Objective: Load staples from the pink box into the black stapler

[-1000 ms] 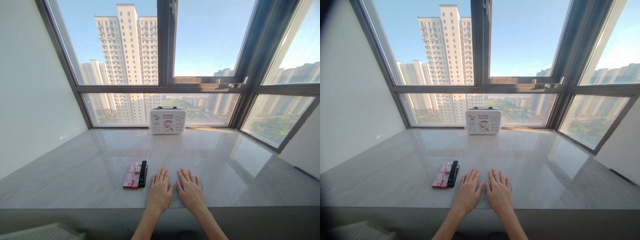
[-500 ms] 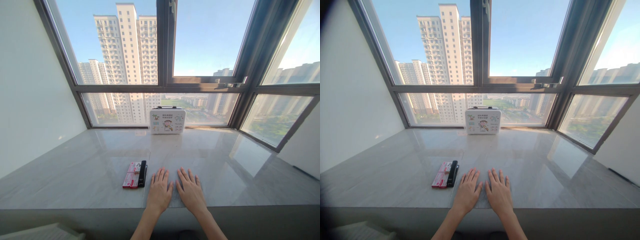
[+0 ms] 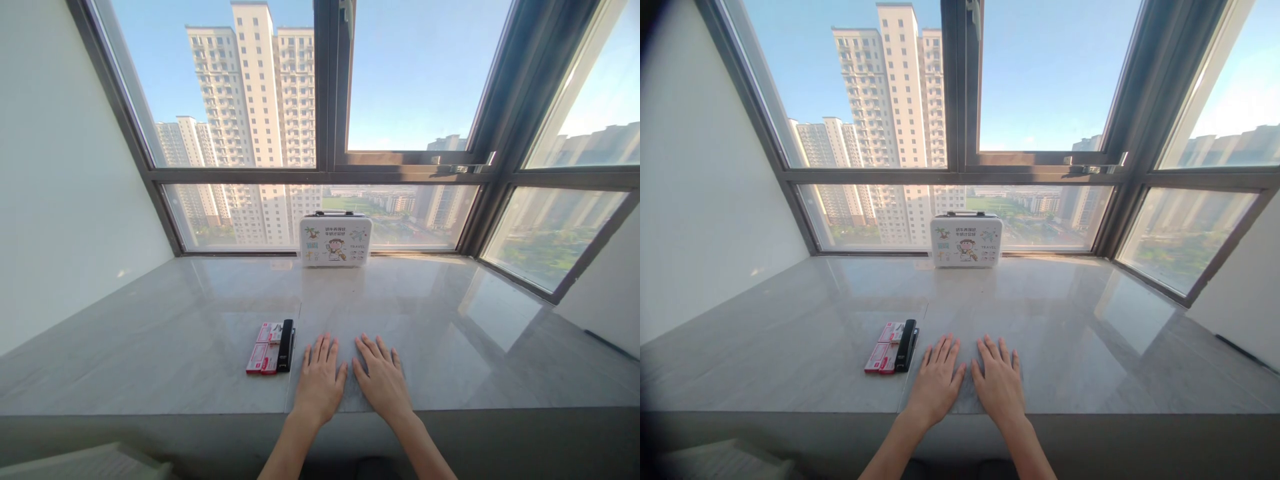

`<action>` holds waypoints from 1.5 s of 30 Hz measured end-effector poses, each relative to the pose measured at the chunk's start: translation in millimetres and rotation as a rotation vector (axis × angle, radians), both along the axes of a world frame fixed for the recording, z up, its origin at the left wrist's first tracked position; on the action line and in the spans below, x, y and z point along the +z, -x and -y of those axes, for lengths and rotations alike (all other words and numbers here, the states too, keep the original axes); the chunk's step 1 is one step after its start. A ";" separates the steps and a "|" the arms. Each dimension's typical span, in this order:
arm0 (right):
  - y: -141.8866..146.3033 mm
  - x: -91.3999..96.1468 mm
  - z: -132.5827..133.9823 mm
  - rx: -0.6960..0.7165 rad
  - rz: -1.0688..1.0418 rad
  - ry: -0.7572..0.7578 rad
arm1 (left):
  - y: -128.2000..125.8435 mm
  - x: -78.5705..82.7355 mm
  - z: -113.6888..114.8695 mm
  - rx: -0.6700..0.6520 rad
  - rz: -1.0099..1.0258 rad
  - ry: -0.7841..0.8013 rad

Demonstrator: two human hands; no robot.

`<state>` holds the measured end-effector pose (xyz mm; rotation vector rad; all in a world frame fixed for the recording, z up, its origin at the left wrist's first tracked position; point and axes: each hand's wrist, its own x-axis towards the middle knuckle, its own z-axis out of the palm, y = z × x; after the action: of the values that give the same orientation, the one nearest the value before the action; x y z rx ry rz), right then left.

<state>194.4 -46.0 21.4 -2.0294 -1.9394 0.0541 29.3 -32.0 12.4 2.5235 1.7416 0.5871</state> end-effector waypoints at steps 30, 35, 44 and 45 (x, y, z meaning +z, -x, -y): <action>25.1 36.5 -31.2 0.232 -0.464 -0.204 | 6.5 1.7 18.0 -0.163 0.090 -0.022; 27.6 44.2 -46.4 0.126 -0.920 -0.316 | 12.4 0.2 11.1 -0.104 0.039 -0.032; -37.4 2.1 -39.6 -0.241 -2.092 -0.341 | 17.9 -8.0 5.0 -0.055 0.058 -0.149; -43.4 -3.1 -32.7 -0.236 -2.110 -0.307 | 18.7 -5.4 5.8 -0.038 0.082 -0.184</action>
<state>237.8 -13.3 18.3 -0.8034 -0.2514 1.1396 10.6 -37.7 7.0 2.6013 1.6807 0.8728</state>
